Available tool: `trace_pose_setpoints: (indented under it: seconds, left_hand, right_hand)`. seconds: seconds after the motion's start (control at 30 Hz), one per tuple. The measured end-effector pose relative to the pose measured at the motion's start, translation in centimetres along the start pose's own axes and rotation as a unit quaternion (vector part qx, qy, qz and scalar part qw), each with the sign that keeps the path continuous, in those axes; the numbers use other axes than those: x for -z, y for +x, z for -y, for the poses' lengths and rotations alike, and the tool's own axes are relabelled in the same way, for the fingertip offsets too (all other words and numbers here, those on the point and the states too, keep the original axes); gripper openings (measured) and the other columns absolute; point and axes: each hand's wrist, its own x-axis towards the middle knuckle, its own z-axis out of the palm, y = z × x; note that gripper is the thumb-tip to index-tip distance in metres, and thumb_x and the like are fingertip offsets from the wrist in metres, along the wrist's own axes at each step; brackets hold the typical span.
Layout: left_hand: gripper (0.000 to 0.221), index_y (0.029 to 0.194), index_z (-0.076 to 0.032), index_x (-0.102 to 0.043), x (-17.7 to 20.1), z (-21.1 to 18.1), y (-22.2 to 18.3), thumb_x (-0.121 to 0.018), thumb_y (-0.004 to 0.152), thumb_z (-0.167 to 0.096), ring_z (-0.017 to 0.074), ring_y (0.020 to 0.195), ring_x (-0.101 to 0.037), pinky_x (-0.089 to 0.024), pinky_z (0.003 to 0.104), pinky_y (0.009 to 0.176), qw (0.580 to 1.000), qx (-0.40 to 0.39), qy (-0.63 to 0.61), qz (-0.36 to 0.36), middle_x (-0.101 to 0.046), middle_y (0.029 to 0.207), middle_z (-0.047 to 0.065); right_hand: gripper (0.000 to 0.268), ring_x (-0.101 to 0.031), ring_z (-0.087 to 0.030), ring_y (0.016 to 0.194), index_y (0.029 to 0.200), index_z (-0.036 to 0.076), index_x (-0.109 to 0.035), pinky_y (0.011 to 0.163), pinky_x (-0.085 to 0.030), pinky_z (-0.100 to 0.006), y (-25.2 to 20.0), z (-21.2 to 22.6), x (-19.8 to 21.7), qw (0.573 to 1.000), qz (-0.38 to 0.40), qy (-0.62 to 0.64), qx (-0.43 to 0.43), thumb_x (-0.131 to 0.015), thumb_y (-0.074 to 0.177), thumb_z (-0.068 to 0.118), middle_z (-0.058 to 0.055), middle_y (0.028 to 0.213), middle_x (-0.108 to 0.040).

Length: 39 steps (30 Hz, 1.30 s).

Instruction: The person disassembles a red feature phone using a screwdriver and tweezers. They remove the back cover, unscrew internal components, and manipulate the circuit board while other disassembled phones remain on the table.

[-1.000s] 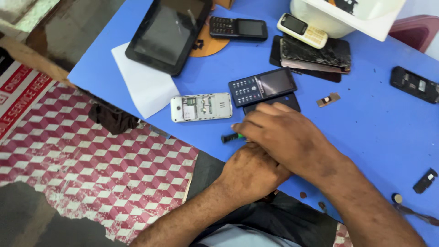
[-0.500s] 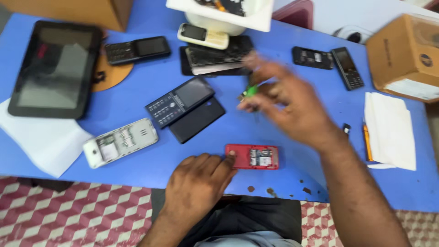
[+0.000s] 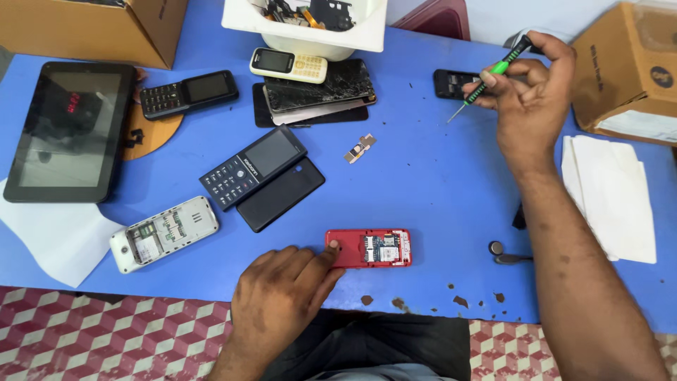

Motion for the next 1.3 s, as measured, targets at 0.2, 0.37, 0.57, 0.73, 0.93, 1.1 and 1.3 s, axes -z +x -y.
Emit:
trace_pose_setpoints:
  seconds: [0.2,0.37,0.57,0.73,0.93,1.1,1.3]
  left_hand:
    - [0.028,0.102,-0.009,-0.075,-0.3,-0.3,0.6,-0.082,0.084,-0.028,0.0172,0.067,-0.062,-0.049,0.035,0.06,1.0,-0.013,0.02,-0.004,-0.063,0.074,0.0]
    - [0.027,0.101,-0.01,-0.076,-0.6,-0.3,0.6,-0.084,0.083,-0.028,0.0155,0.063,-0.06,-0.048,0.033,0.057,1.0,-0.004,0.029,0.01,-0.06,0.071,-0.001]
    - [0.029,0.102,-0.01,-0.077,-0.7,-0.3,0.6,-0.085,0.082,-0.029,0.0142,0.06,-0.058,-0.048,0.033,0.056,0.999,0.001,0.033,0.02,-0.059,0.068,-0.002]
    - [0.031,0.106,-0.009,-0.075,-0.2,-0.4,0.8,-0.083,0.083,-0.028,0.0169,0.065,-0.062,-0.05,0.034,0.059,1.0,0.001,0.009,0.009,-0.063,0.074,-0.001]
    - [0.032,0.109,-0.009,-0.07,0.0,-0.2,0.3,-0.081,0.088,-0.03,0.021,0.07,-0.066,-0.053,0.037,0.064,0.999,0.029,-0.018,0.004,-0.067,0.079,0.002]
    - [0.045,0.113,-0.005,-0.067,0.0,0.3,-0.2,-0.082,0.084,-0.037,0.0243,0.071,-0.067,-0.053,0.04,0.065,0.997,0.058,-0.056,-0.003,-0.067,0.078,0.004]
    - [0.035,0.106,-0.009,-0.071,0.8,0.5,-0.3,-0.083,0.087,-0.036,0.0188,0.078,-0.071,-0.056,0.034,0.068,0.982,0.079,-0.17,-0.019,-0.07,0.09,0.0]
  right_hand:
    - [0.051,-0.077,-0.029,0.107,0.152,0.005,-0.028,0.093,-0.069,-0.035,-0.3,-0.1,-0.9,0.992,0.019,-0.086,0.096,-0.061,0.12,-0.017,-0.019,0.117,-0.061]
    - [0.051,-0.077,-0.03,0.11,0.152,0.007,-0.026,0.096,-0.07,-0.035,-0.4,-0.2,-1.0,0.985,0.041,-0.105,0.127,-0.058,0.121,-0.02,-0.02,0.119,-0.062]
    - [0.052,-0.074,-0.028,0.108,0.153,0.008,-0.027,0.096,-0.069,-0.035,-1.0,-0.3,-0.5,0.991,0.03,-0.088,0.1,-0.054,0.12,-0.021,-0.019,0.12,-0.06]
    - [0.055,-0.072,-0.029,0.108,0.157,0.009,-0.025,0.1,-0.064,-0.036,-1.4,0.8,0.4,0.992,0.038,-0.077,0.097,-0.051,0.116,-0.016,-0.018,0.122,-0.058]
    - [0.031,-0.072,-0.029,0.117,0.148,-0.002,-0.032,0.104,-0.065,-0.037,-1.8,2.4,1.8,0.99,0.035,-0.109,0.077,-0.052,0.123,0.001,-0.017,0.127,-0.057]
    - [0.034,-0.073,-0.025,0.118,0.139,-0.002,-0.053,0.105,-0.063,-0.032,-3.0,5.9,0.8,0.987,0.032,-0.154,-0.036,-0.046,0.123,0.027,-0.013,0.118,-0.068]
    - [0.03,-0.073,-0.025,0.1,0.13,-0.002,-0.052,0.096,-0.067,-0.04,-12.1,10.7,-5.8,0.999,-0.047,0.001,-0.022,-0.065,0.12,0.024,-0.013,0.116,-0.066]
